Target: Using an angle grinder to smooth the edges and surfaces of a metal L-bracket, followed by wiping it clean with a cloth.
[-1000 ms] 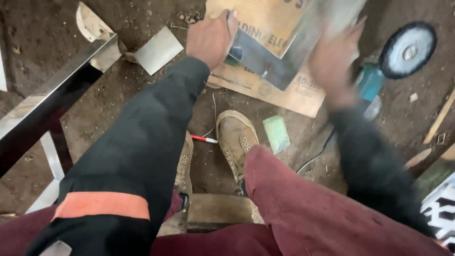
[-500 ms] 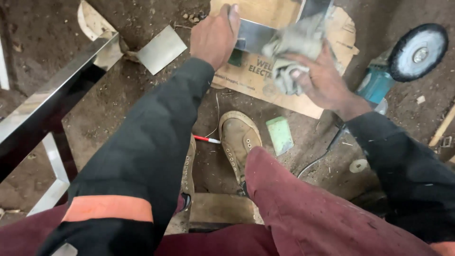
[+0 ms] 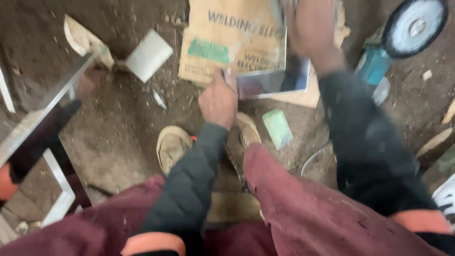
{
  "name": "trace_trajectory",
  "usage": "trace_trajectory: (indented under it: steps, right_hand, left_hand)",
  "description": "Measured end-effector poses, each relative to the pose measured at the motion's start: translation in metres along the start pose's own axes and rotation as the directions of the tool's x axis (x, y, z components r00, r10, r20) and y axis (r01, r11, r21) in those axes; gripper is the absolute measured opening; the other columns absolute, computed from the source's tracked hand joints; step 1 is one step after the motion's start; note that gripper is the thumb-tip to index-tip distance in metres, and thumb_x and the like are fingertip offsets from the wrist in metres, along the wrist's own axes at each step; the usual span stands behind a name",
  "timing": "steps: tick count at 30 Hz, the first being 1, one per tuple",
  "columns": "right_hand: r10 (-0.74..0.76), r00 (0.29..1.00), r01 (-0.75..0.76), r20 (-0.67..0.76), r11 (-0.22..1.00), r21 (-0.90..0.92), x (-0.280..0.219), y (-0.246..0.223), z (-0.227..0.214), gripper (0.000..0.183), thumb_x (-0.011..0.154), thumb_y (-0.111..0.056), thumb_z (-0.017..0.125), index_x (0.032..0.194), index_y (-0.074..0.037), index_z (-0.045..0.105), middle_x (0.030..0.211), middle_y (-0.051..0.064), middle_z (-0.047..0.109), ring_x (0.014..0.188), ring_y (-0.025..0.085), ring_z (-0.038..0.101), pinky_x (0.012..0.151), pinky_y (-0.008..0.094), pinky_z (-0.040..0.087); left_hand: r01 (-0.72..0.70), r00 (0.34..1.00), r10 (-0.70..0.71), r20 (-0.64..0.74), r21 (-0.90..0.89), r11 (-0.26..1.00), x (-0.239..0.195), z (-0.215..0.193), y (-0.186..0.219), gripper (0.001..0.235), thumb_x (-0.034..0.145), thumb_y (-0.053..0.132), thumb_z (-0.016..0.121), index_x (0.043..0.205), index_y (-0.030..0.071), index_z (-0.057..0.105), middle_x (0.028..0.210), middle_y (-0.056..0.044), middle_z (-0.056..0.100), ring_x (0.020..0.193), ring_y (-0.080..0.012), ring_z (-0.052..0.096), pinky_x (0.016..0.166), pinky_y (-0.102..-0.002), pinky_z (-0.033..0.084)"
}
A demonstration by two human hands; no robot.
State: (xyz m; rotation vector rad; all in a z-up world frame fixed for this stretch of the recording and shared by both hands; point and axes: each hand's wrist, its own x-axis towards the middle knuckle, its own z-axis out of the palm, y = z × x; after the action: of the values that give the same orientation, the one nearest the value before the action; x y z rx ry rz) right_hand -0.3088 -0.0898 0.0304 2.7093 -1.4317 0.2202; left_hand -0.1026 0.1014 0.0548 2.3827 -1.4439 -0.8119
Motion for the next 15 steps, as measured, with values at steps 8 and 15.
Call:
trace_trajectory:
  steps: [8,15]
  right_hand:
    - [0.176,0.902,-0.325,0.394,0.877,0.353,-0.217,-0.084,-0.083,0.060,0.101,-0.028,0.059,0.159,-0.017,0.046,0.155,0.025,0.050,0.145,0.053,0.038,0.122,0.062,0.028]
    - [0.486,0.710,-0.704,0.509,0.516,0.489,-0.262,-0.084,-0.119,0.056,0.097,-0.019,0.067,0.150,-0.017,0.052,0.147,0.023,0.052,0.137,0.041,0.047,0.118,0.049,0.040]
  left_hand:
    - [0.267,0.928,-0.264,0.262,0.025,0.963,-0.005,-0.025,0.025,0.055,0.113,0.050,0.026,0.145,0.013,0.053,0.110,-0.025,0.078,0.108,-0.0392,0.078,0.097,-0.052,0.057]
    - [0.227,0.899,-0.139,0.415,-0.171,0.959,0.004,-0.060,0.028,0.091,0.100,0.080,0.043,0.148,0.003,0.055,0.133,-0.033,0.068,0.126,-0.0495,0.067,0.105,-0.062,0.052]
